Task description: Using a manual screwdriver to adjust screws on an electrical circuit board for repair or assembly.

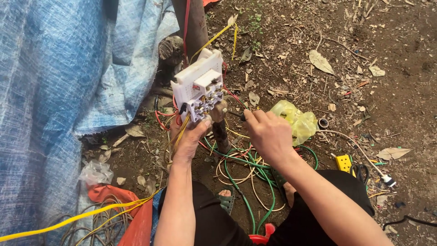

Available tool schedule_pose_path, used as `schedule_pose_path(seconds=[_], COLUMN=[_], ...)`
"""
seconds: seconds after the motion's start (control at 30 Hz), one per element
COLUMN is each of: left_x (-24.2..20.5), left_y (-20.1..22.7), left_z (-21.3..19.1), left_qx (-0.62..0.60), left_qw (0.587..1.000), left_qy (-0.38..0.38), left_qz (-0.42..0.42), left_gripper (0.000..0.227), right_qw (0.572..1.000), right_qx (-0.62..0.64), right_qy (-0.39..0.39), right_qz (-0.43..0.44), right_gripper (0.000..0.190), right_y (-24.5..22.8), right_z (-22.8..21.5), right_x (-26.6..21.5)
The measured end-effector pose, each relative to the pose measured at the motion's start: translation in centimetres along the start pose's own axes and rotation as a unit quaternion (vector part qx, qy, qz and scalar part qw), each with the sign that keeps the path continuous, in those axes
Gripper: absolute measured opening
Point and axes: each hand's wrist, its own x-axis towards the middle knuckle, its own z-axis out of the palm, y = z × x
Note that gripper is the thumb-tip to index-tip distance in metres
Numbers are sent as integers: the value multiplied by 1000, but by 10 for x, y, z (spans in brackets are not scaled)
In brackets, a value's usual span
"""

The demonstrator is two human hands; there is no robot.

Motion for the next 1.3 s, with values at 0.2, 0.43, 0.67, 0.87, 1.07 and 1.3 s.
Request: schedule_pose_path(seconds=[0.2,0.43,0.67,0.87,1.07,1.3], left_x=[-2,1,-1,-3,-6,-11], left_y=[2,-12,-6,-5,4,14], left_z=[-3,0,-1,3,8,15], left_qx=[18,-19,-12,-16,-33,10], left_qw=[1000,999,1000,999,999,1000], left_qy=[-2,36,21,11,24,1], left_qz=[7,-4,-2,-27,-16,0], left_gripper=[54,50,53,49,43,48], right_qw=[977,998,966,908,998,915], right_qx=[171,49,203,328,-54,295], right_qy=[-85,-37,-106,-153,-21,-204], right_qz=[97,31,118,213,6,185], right_gripper=[27,42,31,33,34,35], right_y=[-1,-9,2,2,-1,5], right_z=[-9,-21,-13,-33,-5,-36], right_x=[3,-4,7,7,-5,8])
